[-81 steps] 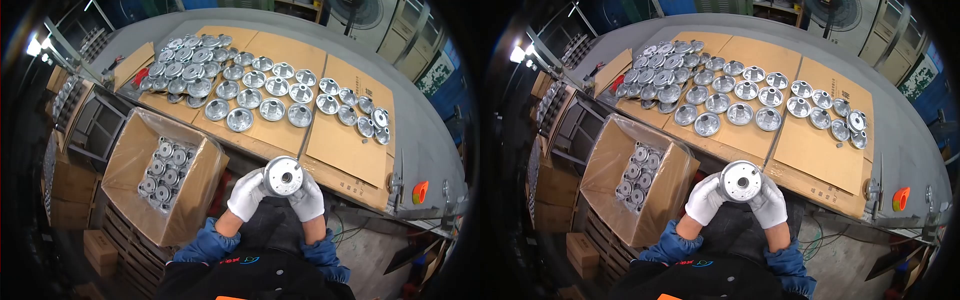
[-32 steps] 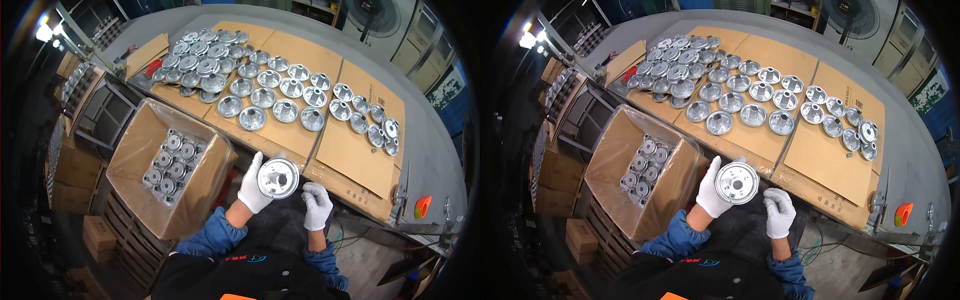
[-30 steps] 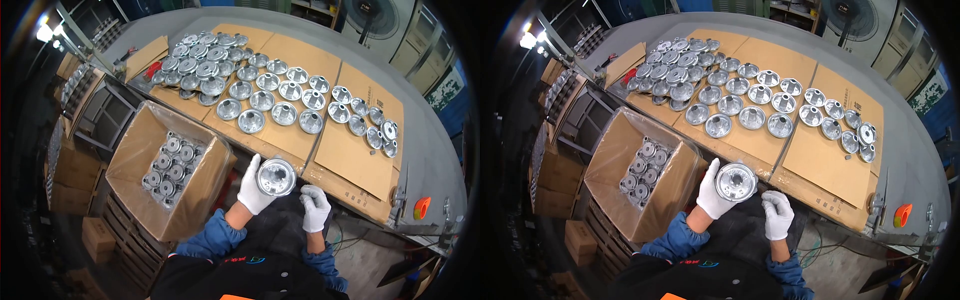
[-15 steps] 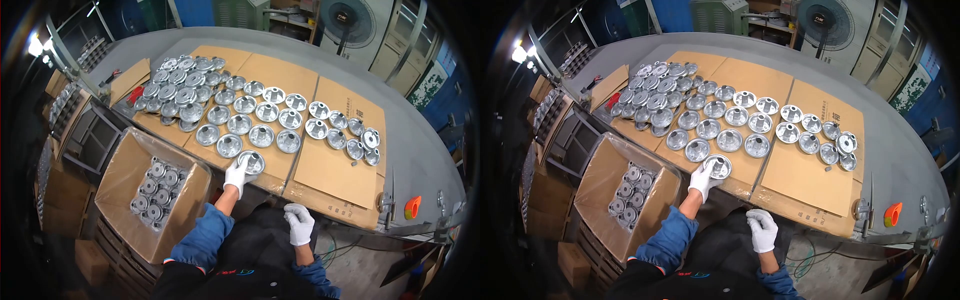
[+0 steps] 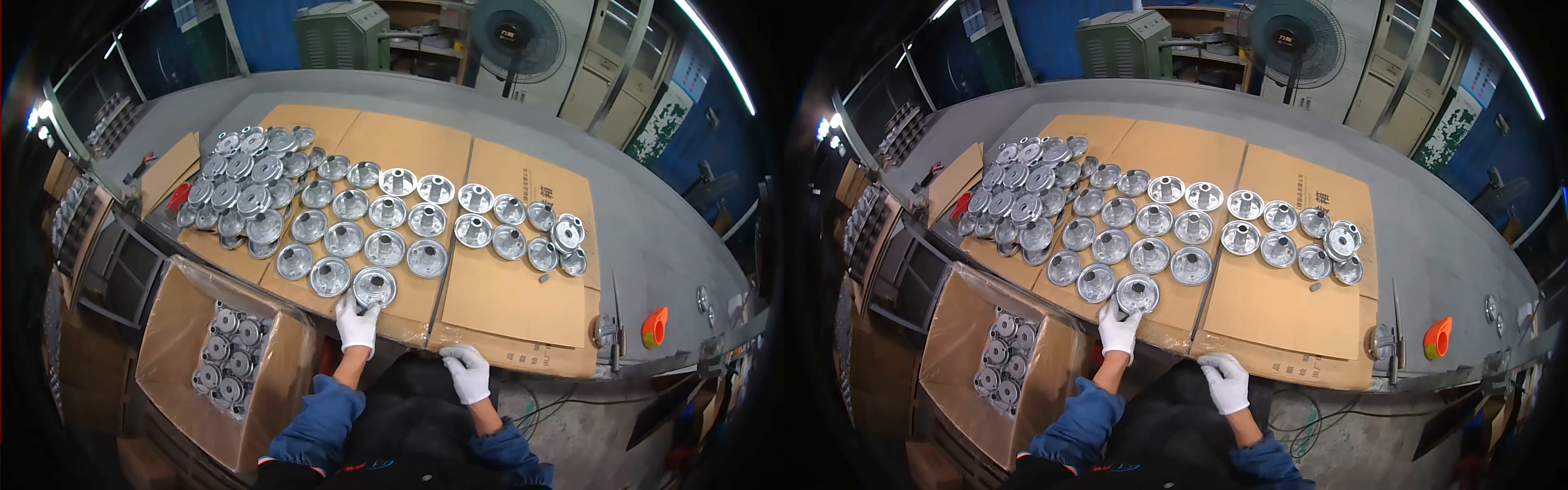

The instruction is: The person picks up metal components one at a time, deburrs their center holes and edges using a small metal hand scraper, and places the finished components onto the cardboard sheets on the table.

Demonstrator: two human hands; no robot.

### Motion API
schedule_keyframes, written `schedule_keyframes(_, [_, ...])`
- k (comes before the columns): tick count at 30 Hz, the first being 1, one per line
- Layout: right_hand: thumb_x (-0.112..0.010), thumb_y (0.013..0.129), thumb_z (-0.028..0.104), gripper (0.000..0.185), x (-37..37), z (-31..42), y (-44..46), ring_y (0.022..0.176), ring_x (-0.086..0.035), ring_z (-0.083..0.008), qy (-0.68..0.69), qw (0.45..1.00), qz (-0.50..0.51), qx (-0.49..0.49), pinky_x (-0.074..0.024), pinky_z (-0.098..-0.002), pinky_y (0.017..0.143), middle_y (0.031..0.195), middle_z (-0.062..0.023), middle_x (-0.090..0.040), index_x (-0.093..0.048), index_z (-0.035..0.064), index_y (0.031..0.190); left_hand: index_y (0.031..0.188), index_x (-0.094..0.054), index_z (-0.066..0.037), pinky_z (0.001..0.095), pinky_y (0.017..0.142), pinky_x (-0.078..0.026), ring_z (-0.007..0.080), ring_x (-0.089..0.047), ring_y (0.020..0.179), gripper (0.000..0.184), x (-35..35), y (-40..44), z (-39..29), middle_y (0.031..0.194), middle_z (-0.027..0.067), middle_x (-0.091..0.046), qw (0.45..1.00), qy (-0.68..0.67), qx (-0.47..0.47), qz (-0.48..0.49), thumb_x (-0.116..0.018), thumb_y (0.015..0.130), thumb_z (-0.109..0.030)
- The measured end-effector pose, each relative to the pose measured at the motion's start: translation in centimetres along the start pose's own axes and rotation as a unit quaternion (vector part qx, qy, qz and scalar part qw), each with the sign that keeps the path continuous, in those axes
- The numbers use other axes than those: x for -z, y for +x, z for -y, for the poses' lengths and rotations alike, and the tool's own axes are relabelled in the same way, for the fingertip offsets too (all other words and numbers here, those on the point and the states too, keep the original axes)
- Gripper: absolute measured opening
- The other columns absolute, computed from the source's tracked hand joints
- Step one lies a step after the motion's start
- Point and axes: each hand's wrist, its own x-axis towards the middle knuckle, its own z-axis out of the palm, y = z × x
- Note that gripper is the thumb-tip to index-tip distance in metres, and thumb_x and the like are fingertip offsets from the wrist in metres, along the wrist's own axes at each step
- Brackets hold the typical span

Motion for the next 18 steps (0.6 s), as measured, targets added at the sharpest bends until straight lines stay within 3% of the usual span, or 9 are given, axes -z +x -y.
schedule_keyframes(2, [-0.061, 0.073, -0.005, 0.015, -0.3, -0.4, 1.6, 0.073, -0.063, -0.0209, -0.148, 0.98, 0.012, 0.132, -0.0514, -0.0276, 0.066, 0.09, -0.0099, -0.064, -0.069, 0.0038, 0.083, 0.134, -0.04, 0.001, 0.0294, 0.083, -0.046, 0.0214, -0.056, 0.095, 0.075, -0.7, 0.2, 1.0, 0.112, 0.0149, -0.051, 0.999, 0.016, -0.029, -0.015, -0.075, 0.068, -0.006])
schedule_keyframes(3, [-0.061, 0.075, 0.0, 0.014, -0.6, -0.7, 2.4, 0.08, -0.062, -0.0268, -0.159, 0.979, 0.022, 0.126, -0.0504, -0.0326, 0.071, 0.09, -0.0101, -0.063, -0.069, 0.0076, 0.083, 0.134, -0.039, 0.002, 0.0305, 0.08, -0.046, 0.0214, -0.055, 0.089, 0.078, -1.0, 0.4, 1.5, 0.105, 0.0143, -0.051, 0.997, 0.032, -0.057, -0.032, -0.077, 0.066, -0.008])
schedule_keyframes(4, [-0.061, 0.075, 0.0, 0.014, -0.8, -0.4, 3.3, 0.08, -0.062, -0.0268, -0.159, 0.979, 0.019, 0.127, -0.0504, -0.0326, 0.071, 0.09, -0.0101, -0.063, -0.069, 0.0076, 0.083, 0.134, -0.039, 0.002, 0.0305, 0.08, -0.046, 0.0214, -0.055, 0.089, 0.078, -0.8, 0.2, 0.7, 0.105, 0.0143, -0.051, 0.997, 0.031, -0.059, -0.031, -0.077, 0.066, -0.008])
schedule_keyframes(6, [-0.06, 0.076, 0.006, 0.017, -1.5, 0.7, 5.6, 0.089, -0.059, -0.0298, -0.314, 0.924, 0.038, 0.213, -0.0475, -0.0381, 0.076, 0.097, -0.0092, -0.062, -0.066, 0.0091, 0.092, 0.131, -0.043, 0.002, 0.0356, 0.079, -0.046, 0.0269, -0.054, 0.087, 0.075, 0.2, -0.6, -1.9, 0.1, 0.0157, -0.05, 0.999, -0.049, 0.02, -0.012, -0.077, 0.068, -0.019])
schedule_keyframes(8, [-0.06, 0.076, 0.009, 0.023, -2.3, 1.2, 7.8, 0.092, -0.058, -0.0311, -0.369, 0.903, 0.042, 0.214, -0.0461, -0.04, 0.079, 0.101, -0.0103, -0.061, -0.062, 0.0098, 0.099, 0.131, -0.043, 0.001, 0.037, 0.076, -0.045, 0.0264, -0.052, 0.083, 0.077, 0.1, -1.1, -1.8, 0.095, 0.0142, -0.047, 0.998, -0.054, -0.009, -0.029, -0.079, 0.067, -0.024])
schedule_keyframes(11, [-0.062, 0.074, 0.013, 0.036, -3.9, 1.2, 10.8, 0.095, -0.056, -0.0335, -0.437, 0.876, 0.039, 0.201, -0.0453, -0.0432, 0.081, 0.107, -0.0128, -0.058, -0.056, 0.0102, 0.11, 0.13, -0.046, -0.002, 0.0356, 0.069, -0.046, 0.024, -0.053, 0.076, 0.073, -0.2, -0.8, -0.5, 0.095, 0.0145, -0.048, 0.978, 0.082, -0.18, -0.063, -0.077, 0.07, -0.031])
schedule_keyframes(14, [-0.064, 0.072, 0.014, 0.046, -5.6, -0.1, 13.0, 0.096, -0.056, -0.0353, -0.439, 0.883, 0.05, 0.162, -0.0466, -0.0456, 0.081, 0.11, -0.0177, -0.055, -0.05, 0.0076, 0.115, 0.128, -0.048, -0.003, 0.0354, 0.067, -0.046, 0.024, -0.053, 0.073, 0.066, 0.5, -0.3, -1.6, 0.093, 0.0141, -0.048, 0.994, 0.048, -0.1, -0.025, -0.074, 0.073, -0.028])
schedule_keyframes(16, [-0.064, 0.072, 0.013, 0.045, -6.2, 0.0, 13.5, 0.096, -0.057, -0.0363, -0.422, 0.887, 0.116, 0.149, -0.0469, -0.0465, 0.081, 0.111, -0.0184, -0.055, -0.051, 0.0054, 0.115, 0.127, -0.049, -0.003, 0.0349, 0.066, -0.046, 0.0231, -0.052, 0.072, 0.059, 0.3, -0.3, -1.4, 0.093, 0.0136, -0.049, 0.994, 0.033, -0.098, -0.032, -0.072, 0.076, -0.023])
schedule_keyframes(18, [-0.062, 0.074, 0.012, 0.043, -5.6, -0.5, 13.5, 0.096, -0.057, -0.0367, -0.403, 0.896, 0.111, 0.152, -0.047, -0.0452, 0.082, 0.11, -0.0187, -0.055, -0.05, 0.0058, 0.115, 0.126, -0.049, -0.003, 0.034, 0.065, -0.046, 0.022, -0.052, 0.07, 0.055, 0.0, -0.2, -0.7, 0.094, 0.0136, -0.049, 0.994, -0.003, -0.089, -0.055, -0.07, 0.077, -0.018])
